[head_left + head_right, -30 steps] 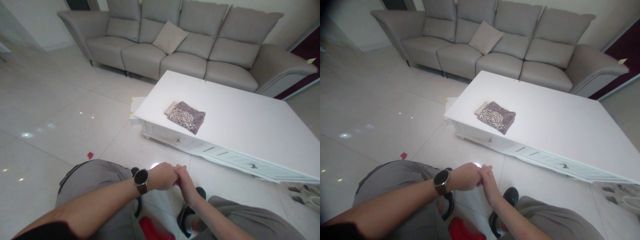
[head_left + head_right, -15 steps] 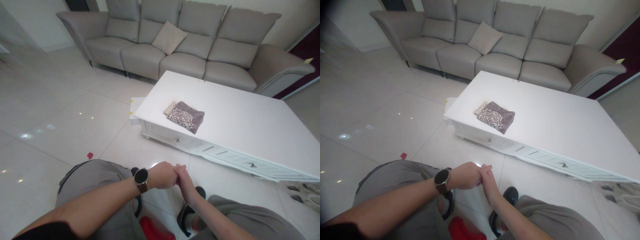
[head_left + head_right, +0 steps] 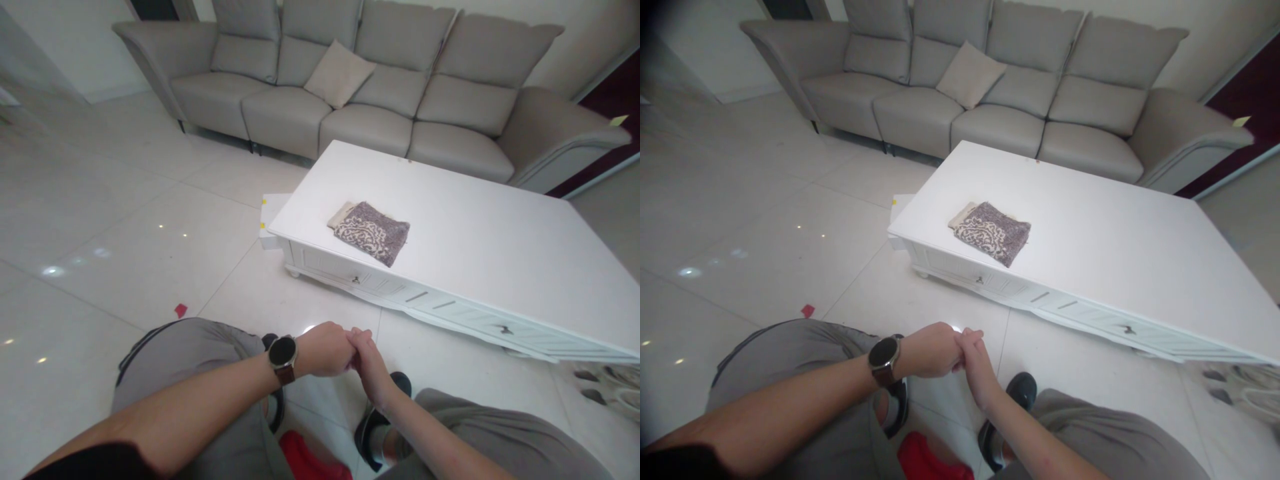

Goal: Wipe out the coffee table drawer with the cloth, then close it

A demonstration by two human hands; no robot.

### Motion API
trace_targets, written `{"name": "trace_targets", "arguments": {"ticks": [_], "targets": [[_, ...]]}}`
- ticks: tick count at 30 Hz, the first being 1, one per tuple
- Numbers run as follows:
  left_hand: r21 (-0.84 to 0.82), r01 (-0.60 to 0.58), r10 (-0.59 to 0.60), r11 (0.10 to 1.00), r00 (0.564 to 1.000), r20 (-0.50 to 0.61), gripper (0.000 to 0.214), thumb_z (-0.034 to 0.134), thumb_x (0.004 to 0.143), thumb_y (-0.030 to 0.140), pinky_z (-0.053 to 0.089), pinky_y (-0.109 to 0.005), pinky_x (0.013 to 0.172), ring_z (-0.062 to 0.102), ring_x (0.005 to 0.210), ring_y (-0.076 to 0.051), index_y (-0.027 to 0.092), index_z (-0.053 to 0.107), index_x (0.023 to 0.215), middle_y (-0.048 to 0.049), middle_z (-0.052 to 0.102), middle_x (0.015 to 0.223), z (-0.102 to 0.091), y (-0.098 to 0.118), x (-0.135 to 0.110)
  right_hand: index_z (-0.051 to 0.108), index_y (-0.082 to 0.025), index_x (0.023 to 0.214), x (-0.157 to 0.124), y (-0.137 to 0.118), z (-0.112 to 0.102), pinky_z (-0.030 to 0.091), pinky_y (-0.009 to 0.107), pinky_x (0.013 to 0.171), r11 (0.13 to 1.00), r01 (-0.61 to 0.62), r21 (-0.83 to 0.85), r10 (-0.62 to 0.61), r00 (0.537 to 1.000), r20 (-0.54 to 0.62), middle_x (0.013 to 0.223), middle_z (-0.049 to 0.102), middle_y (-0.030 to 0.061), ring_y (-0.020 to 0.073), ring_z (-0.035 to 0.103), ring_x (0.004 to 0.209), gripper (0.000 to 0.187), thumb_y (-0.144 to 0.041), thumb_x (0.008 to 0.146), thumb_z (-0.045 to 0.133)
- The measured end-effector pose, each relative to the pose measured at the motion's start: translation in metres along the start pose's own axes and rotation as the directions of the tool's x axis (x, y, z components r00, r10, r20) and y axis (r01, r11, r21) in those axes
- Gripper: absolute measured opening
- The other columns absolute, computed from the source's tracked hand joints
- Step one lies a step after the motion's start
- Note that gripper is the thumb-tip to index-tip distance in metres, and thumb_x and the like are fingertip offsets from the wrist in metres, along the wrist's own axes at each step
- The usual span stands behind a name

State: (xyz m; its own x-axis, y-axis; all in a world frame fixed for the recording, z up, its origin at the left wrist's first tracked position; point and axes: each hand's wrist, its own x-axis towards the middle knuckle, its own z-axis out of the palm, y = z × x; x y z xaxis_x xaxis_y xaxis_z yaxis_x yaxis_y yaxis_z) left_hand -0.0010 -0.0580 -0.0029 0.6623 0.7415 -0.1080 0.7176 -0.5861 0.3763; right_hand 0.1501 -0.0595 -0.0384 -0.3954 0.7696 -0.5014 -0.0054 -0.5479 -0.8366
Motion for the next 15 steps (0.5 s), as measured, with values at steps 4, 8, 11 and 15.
{"name": "trace_targets", "arguments": {"ticks": [4,8,11,15], "targets": [[0.002,-0.011,0.011,1.000,1.000,0.015,0.024,0.056,0.100,0.026,0.047,-0.032,0.063,0.069,0.071,-0.020,0.020,0.064,0.079,-0.0050,0.076,0.086,-0.0026,0.0010,-0.0001,0.049,-0.023,0.076,0.0002,0.0008,-0.0003,0.045,0.030,0.059,1.000,-0.007,0.011,0.007,1.000,-0.010,0.071,0.050,-0.0029,0.0155,0.050,0.066,0.043,-0.060,0.085,0.069],[0.031,-0.022,0.021,0.999,0.999,0.025,0.022,0.056,0.100,0.027,0.046,-0.031,0.063,0.068,0.071,-0.020,0.020,0.065,0.081,-0.0045,0.075,0.084,-0.0014,0.0006,0.0005,0.049,-0.023,0.074,0.0003,0.0006,0.0000,0.043,0.029,0.057,1.000,-0.014,0.013,0.014,1.000,-0.006,0.070,0.050,-0.0031,0.0152,0.050,0.064,0.043,-0.060,0.083,0.069],[0.034,-0.022,0.021,0.999,1.000,0.016,0.016,0.060,0.099,0.027,0.046,-0.031,0.062,0.068,0.071,-0.019,0.019,0.066,0.087,-0.0042,0.075,0.085,0.0020,-0.0011,0.0005,0.050,-0.023,0.075,-0.0007,0.0017,0.0003,0.044,0.029,0.058,1.000,-0.011,0.004,0.011,1.000,-0.010,0.071,0.051,-0.0027,0.0154,0.050,0.065,0.043,-0.061,0.083,0.069],[0.018,-0.044,0.043,0.999,0.999,0.019,0.008,0.064,0.095,0.025,0.045,-0.031,0.062,0.066,0.069,-0.018,0.020,0.066,0.089,-0.0034,0.075,0.087,0.0035,-0.0031,0.0004,0.051,-0.022,0.075,-0.0022,0.0034,0.0006,0.045,0.030,0.058,1.000,-0.005,-0.022,0.005,1.000,-0.018,0.071,0.052,-0.0022,0.0149,0.050,0.063,0.044,-0.063,0.085,0.067]]}}
